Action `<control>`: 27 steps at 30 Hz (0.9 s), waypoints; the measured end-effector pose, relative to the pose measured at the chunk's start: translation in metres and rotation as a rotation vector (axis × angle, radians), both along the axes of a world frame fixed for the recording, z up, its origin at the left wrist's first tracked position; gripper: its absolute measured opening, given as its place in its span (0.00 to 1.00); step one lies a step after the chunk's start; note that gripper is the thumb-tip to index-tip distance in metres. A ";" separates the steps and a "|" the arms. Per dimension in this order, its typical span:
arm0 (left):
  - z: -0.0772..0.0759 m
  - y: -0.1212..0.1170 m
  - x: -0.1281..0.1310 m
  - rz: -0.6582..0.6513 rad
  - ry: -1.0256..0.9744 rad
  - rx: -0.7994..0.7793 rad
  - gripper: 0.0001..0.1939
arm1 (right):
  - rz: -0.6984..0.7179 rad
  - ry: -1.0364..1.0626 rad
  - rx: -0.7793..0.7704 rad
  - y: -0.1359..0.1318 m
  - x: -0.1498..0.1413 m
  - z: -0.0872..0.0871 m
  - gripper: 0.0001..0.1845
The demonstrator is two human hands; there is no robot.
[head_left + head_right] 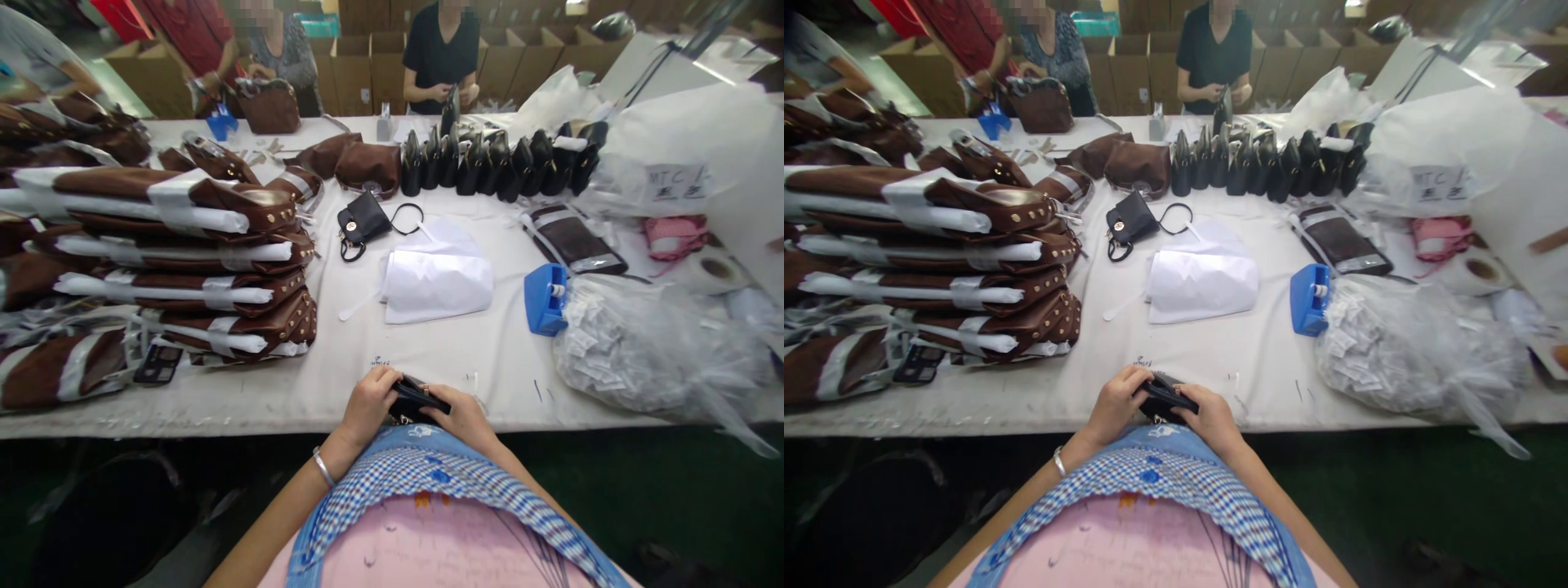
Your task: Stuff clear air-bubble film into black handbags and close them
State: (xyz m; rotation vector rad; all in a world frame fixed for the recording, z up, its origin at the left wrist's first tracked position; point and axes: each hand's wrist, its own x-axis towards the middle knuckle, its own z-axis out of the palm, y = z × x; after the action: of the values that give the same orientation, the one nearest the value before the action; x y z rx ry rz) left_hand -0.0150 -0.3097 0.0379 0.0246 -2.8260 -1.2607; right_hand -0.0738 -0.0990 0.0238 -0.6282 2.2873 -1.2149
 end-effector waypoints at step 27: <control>-0.009 -0.018 0.012 0.271 -0.026 -0.045 0.22 | -0.054 0.091 -0.022 0.001 0.002 -0.018 0.14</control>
State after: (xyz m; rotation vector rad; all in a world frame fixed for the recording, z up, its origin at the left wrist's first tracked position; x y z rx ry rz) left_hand -0.0031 -0.3277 0.0293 0.4102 -2.7519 -1.1446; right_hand -0.0722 -0.0977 0.0061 -0.6454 2.3833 -1.2628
